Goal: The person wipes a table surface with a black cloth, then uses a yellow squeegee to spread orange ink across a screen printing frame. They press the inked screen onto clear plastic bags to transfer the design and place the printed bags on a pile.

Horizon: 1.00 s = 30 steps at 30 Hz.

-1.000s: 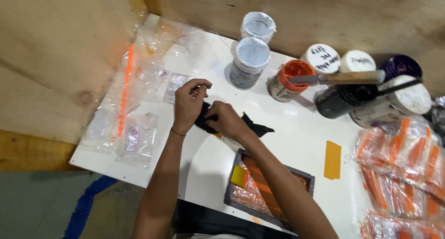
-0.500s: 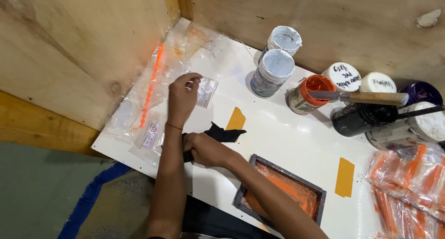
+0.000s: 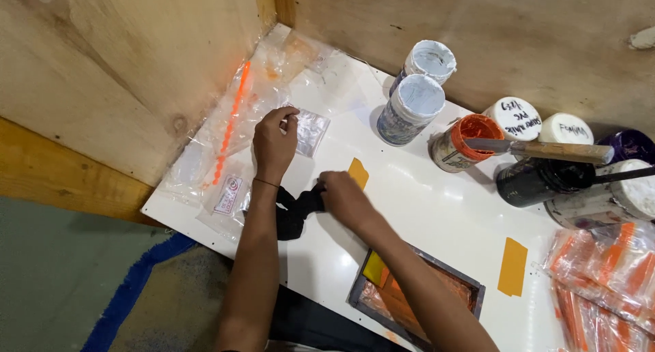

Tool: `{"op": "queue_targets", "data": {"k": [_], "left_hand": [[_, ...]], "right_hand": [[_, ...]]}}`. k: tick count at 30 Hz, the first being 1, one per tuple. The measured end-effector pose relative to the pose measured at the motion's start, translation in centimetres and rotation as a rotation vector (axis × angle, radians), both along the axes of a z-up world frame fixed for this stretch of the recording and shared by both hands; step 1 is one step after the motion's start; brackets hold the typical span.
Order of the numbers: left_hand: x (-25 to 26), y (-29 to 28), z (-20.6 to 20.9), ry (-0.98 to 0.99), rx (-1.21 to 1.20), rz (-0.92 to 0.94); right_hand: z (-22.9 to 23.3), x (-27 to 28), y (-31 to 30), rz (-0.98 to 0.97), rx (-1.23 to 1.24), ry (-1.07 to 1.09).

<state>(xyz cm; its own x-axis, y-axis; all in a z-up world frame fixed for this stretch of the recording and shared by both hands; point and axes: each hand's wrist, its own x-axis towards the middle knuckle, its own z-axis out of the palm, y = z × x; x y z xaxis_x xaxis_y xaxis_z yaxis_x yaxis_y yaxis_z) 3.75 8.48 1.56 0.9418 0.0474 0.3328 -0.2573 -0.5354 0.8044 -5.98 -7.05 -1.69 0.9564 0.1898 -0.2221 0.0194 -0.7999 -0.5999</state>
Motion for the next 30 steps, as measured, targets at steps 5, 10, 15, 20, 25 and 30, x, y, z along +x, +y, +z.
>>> {"op": "queue_targets", "data": {"k": [5, 10, 15, 20, 25, 30], "left_hand": [[0.5, -0.1, -1.2, -0.002, 0.01, 0.087], [0.8, -1.2, -2.1, -0.041, -0.004, 0.135], [1.1, -2.3, -3.0, -0.122, -0.043, 0.207], [1.2, -1.8, -2.7, -0.183, -0.046, 0.3], [1.7, -1.8, -3.2, -0.197, -0.058, 0.319], [1.9, -2.1, -3.7, -0.153, -0.151, 0.253]], "right_hand": [[3.8, 0.7, 3.5, 0.012, 0.296, 0.029], [2.0, 6.1, 2.3, -0.15, 0.251, -0.203], [3.4, 7.9, 3.6, -0.161, 0.247, -0.342], [-5.0, 11.3, 3.0, -0.243, 0.351, -0.285], [-1.8, 10.0, 2.5, -0.267, 0.366, -0.26], [1.8, 8.5, 1.5, -0.293, 0.427, -0.239]]}}
